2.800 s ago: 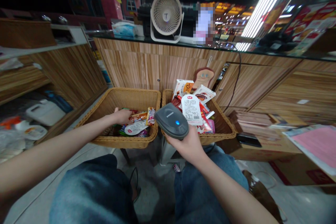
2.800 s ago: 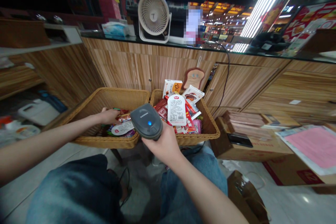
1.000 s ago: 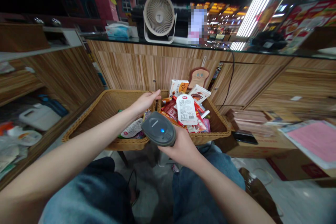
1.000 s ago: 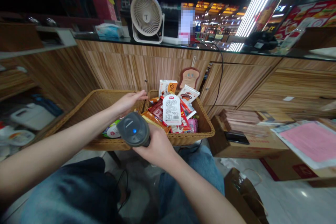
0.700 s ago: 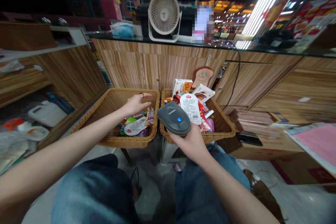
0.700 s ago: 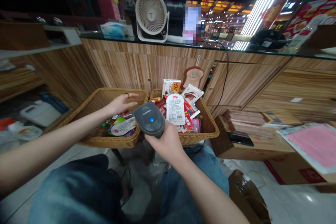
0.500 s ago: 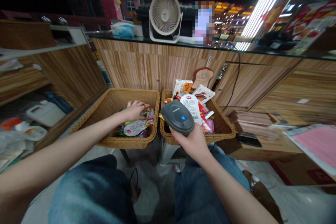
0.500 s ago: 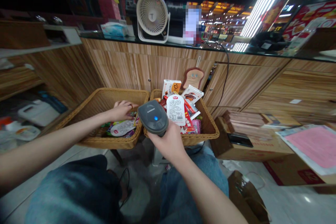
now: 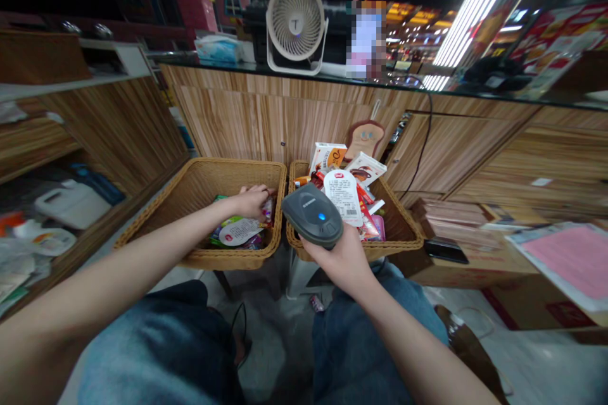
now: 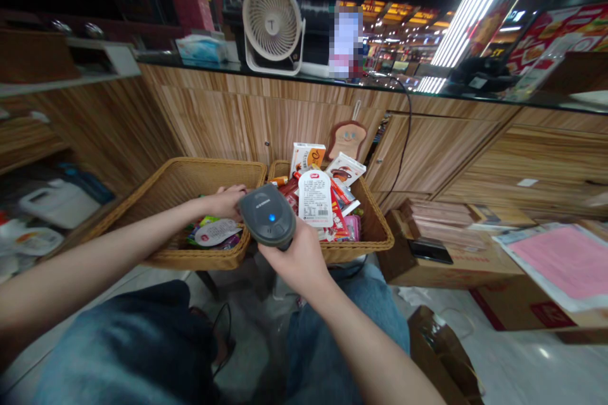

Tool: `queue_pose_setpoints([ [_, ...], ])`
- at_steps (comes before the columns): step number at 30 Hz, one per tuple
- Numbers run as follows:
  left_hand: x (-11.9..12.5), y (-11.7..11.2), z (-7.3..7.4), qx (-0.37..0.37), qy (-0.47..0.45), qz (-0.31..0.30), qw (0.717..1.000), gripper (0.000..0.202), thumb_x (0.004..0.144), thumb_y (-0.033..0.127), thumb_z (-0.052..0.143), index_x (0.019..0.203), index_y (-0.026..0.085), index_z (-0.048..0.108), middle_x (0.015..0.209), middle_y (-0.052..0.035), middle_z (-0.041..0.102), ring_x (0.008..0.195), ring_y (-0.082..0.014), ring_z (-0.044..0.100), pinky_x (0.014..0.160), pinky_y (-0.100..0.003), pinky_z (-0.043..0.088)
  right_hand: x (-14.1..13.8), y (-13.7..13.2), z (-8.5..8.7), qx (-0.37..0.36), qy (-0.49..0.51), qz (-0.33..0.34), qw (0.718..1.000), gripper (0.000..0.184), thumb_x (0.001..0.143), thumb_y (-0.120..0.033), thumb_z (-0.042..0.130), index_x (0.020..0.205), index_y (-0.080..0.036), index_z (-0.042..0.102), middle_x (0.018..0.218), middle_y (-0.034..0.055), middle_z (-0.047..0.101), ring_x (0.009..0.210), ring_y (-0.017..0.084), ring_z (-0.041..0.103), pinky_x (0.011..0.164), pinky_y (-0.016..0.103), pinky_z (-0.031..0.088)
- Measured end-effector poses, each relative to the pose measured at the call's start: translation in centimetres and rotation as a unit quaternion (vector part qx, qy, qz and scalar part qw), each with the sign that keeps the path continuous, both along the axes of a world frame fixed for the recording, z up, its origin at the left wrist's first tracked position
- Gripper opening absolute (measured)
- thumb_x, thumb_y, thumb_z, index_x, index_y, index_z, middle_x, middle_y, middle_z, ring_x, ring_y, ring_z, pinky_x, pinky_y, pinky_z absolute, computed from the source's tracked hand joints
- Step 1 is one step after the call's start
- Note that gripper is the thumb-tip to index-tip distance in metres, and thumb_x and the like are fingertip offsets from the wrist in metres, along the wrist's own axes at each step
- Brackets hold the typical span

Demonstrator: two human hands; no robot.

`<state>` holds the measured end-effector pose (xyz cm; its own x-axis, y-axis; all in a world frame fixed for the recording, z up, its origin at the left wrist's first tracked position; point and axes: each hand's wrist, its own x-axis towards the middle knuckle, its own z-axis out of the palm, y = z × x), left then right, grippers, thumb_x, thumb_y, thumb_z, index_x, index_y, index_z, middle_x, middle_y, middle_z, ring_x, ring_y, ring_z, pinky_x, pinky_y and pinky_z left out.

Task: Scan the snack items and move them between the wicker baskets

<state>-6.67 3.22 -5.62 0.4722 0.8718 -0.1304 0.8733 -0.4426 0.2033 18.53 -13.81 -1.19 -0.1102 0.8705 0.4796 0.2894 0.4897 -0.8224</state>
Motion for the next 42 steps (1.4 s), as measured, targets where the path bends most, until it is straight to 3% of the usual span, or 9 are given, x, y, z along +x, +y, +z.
queue_pose_setpoints([
  [3, -1.9, -0.9, 1.5, -0.001, -0.159, 0.023, 0.987, 0.095, 0.058, 0.040, 0.084, 0.146, 0.018, 0.056, 0.137, -0.0163, 0.062, 0.133, -0.0373, 0.055, 0.115, -0.052, 0.040, -0.1, -0.1, 0.2, 0.003, -0.003, 0.008, 1.000, 0.011, 0.079, -0.024, 0.069, 0.088, -0.019, 0.073, 0.090, 0.0074, 0.081, 0.081, 0.025, 0.074, 0.081, 0.039, 0.061],
  [6, -3.5, -2.9, 3.2, -0.067, -0.353, 0.039, 0.932, 0.095, 0.064, 0.042, 0.085, 0.150, 0.020, 0.052, 0.130, -0.0121, 0.068, 0.127, -0.0306, 0.062, 0.114, -0.047, 0.045, -0.1, -0.2, 0.3, -0.001, 0.001, 0.019, 1.000, 0.013, 0.079, -0.021, 0.070, 0.091, -0.019, 0.074, 0.093, 0.0073, 0.082, 0.083, 0.025, 0.075, 0.083, 0.039, 0.062],
  [9, -4.3, -5.3, 4.4, -0.115, -0.479, 0.065, 0.868, 0.089, 0.067, 0.038, 0.086, 0.149, 0.027, 0.054, 0.143, -0.0108, 0.064, 0.131, -0.0285, 0.061, 0.114, -0.045, 0.047, -0.3, -0.2, 0.2, -0.009, 0.005, 0.035, 0.999, 0.015, 0.079, -0.021, 0.071, 0.094, -0.019, 0.074, 0.096, 0.0067, 0.082, 0.086, 0.025, 0.075, 0.085, 0.039, 0.062],
  [12, -4.4, -7.2, 5.3, -0.104, -0.529, 0.078, 0.838, 0.088, 0.065, 0.036, 0.088, 0.147, 0.030, 0.058, 0.156, -0.0101, 0.054, 0.139, -0.0310, 0.055, 0.114, -0.042, 0.049, -0.4, -0.3, 0.1, -0.022, 0.006, 0.068, 0.997, 0.021, 0.081, -0.020, 0.071, 0.101, -0.019, 0.075, 0.102, 0.0063, 0.082, 0.091, 0.026, 0.076, 0.089, 0.039, 0.062],
  [20, -4.7, -8.5, 7.3, -0.095, -0.485, 0.011, 0.869, 0.092, 0.062, 0.027, 0.092, 0.147, 0.032, 0.059, 0.155, -0.0099, 0.056, 0.143, -0.0336, 0.053, 0.117, -0.045, 0.047, -0.3, -0.4, 0.3, -0.034, -0.043, 0.123, 0.991, 0.029, 0.078, -0.014, 0.073, 0.106, -0.020, 0.076, 0.112, 0.0059, 0.081, 0.103, 0.027, 0.075, 0.097, 0.039, 0.059],
  [29, -4.5, -7.9, 7.2, -0.102, -0.486, 0.008, 0.868, 0.092, 0.065, 0.027, 0.090, 0.150, 0.031, 0.055, 0.144, -0.0107, 0.063, 0.130, -0.0311, 0.061, 0.108, -0.044, 0.053, -0.1, -0.6, 0.3, -0.022, -0.030, 0.132, 0.991, 0.026, 0.080, -0.013, 0.072, 0.105, -0.019, 0.075, 0.108, 0.0053, 0.081, 0.098, 0.025, 0.076, 0.094, 0.038, 0.060],
  [33, -1.8, -7.4, 7.4, -0.076, -0.463, 0.004, 0.883, 0.091, 0.069, 0.033, 0.088, 0.152, 0.029, 0.051, 0.141, -0.0109, 0.064, 0.126, -0.0296, 0.062, 0.109, -0.047, 0.051, -0.1, -0.9, 0.5, 0.003, -0.016, 0.138, 0.990, 0.026, 0.081, -0.017, 0.073, 0.106, -0.020, 0.073, 0.105, 0.0052, 0.081, 0.094, 0.025, 0.076, 0.090, 0.036, 0.061],
  [37, 2.6, -5.6, 7.4, 0.014, -0.418, -0.042, 0.907, 0.091, 0.073, 0.041, 0.084, 0.154, 0.022, 0.048, 0.150, -0.0142, 0.058, 0.135, -0.0326, 0.057, 0.119, -0.050, 0.040, -0.1, -1.1, 0.8, 0.017, -0.012, 0.133, 0.991, 0.020, 0.081, -0.021, 0.072, 0.101, -0.021, 0.071, 0.098, 0.0049, 0.079, 0.088, 0.024, 0.075, 0.084, 0.034, 0.061],
  [42, 6.9, -1.0, 6.7, 0.136, -0.356, -0.083, 0.921, 0.086, 0.080, 0.035, 0.075, 0.157, 0.014, 0.042, 0.170, -0.0211, 0.032, 0.153, -0.0351, 0.040, 0.127, -0.050, 0.028, 0.0, -1.0, 1.1, 0.027, -0.013, 0.118, 0.993, 0.016, 0.080, -0.021, 0.070, 0.096, -0.021, 0.068, 0.093, 0.0040, 0.079, 0.083, 0.023, 0.073, 0.080, 0.033, 0.061],
])
